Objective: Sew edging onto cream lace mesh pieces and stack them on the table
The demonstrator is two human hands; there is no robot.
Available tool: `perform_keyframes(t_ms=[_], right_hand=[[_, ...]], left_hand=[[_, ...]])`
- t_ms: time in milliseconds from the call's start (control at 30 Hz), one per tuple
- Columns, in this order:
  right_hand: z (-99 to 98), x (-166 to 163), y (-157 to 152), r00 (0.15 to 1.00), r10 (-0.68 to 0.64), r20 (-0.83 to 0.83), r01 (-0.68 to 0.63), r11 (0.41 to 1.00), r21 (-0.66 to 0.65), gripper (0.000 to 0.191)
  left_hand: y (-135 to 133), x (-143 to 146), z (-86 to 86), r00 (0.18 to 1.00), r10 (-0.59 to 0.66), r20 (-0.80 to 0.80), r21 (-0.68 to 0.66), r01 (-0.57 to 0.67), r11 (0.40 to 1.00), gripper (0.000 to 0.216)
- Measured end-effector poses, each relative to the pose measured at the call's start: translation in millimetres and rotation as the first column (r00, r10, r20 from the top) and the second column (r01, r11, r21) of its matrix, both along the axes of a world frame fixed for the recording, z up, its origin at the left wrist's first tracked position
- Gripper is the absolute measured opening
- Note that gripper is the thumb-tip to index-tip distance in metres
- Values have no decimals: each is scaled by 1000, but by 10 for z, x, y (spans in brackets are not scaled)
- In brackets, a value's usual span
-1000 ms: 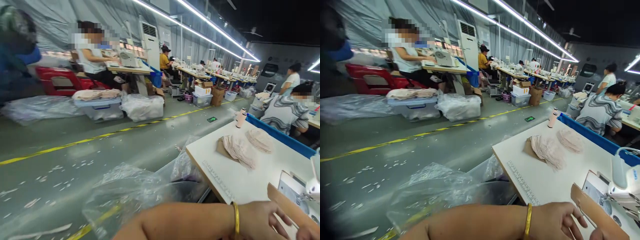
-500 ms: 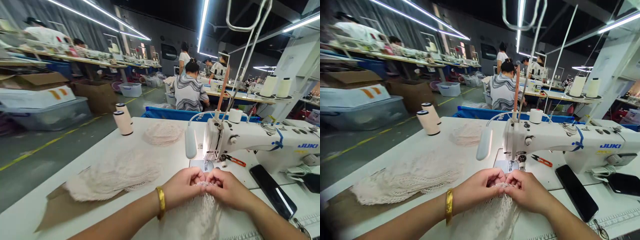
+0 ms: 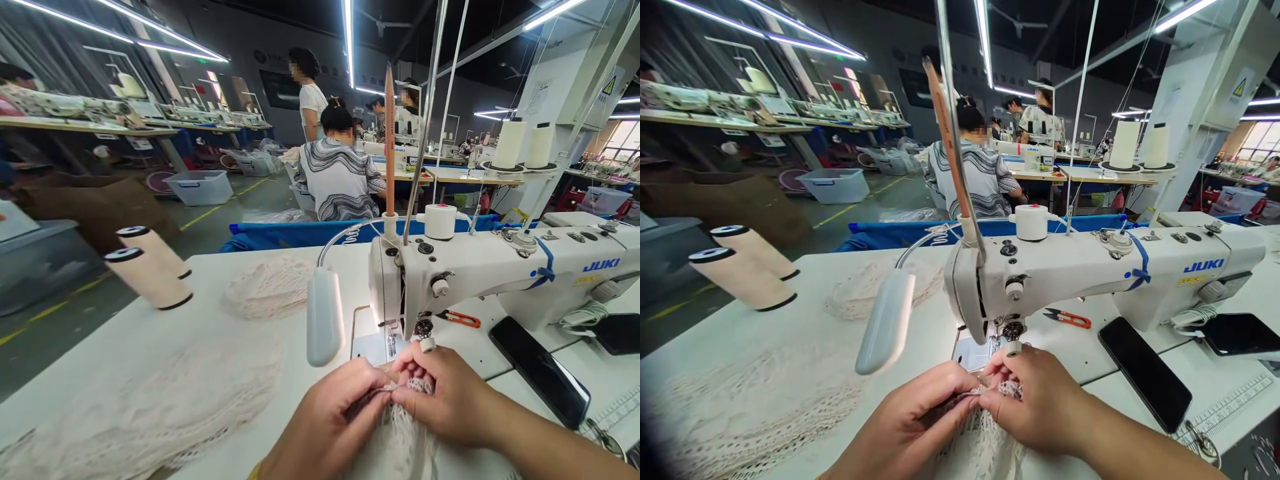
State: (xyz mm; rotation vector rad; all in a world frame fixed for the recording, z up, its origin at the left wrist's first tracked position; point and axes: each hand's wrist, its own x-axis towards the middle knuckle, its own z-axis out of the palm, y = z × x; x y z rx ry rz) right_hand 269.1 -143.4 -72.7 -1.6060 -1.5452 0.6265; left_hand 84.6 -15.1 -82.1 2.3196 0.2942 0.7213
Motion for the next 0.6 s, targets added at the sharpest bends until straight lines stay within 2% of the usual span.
perform_keyframes(t_ms=[200,433,500,600], right_hand=[[26,-23,4,999,17,36,-17,1000,5,6],[43,-44,16,1000,3,-14,-3,1000,-6,14],[2,-54,38,998,-36,52,37,999,-14,16],[-110,-73,88,960,-127,247,120,992,46,17]], left_hand=[[-48,11,53,1000,14,-18,2,-14,1000,25],[-85,66,116,984,35,-173,-95,-52,994,38],[-59,97,91,970,78,-230,-21,-85,996,39],[-18,150,11,957,185,-223,201,-140,969,32]])
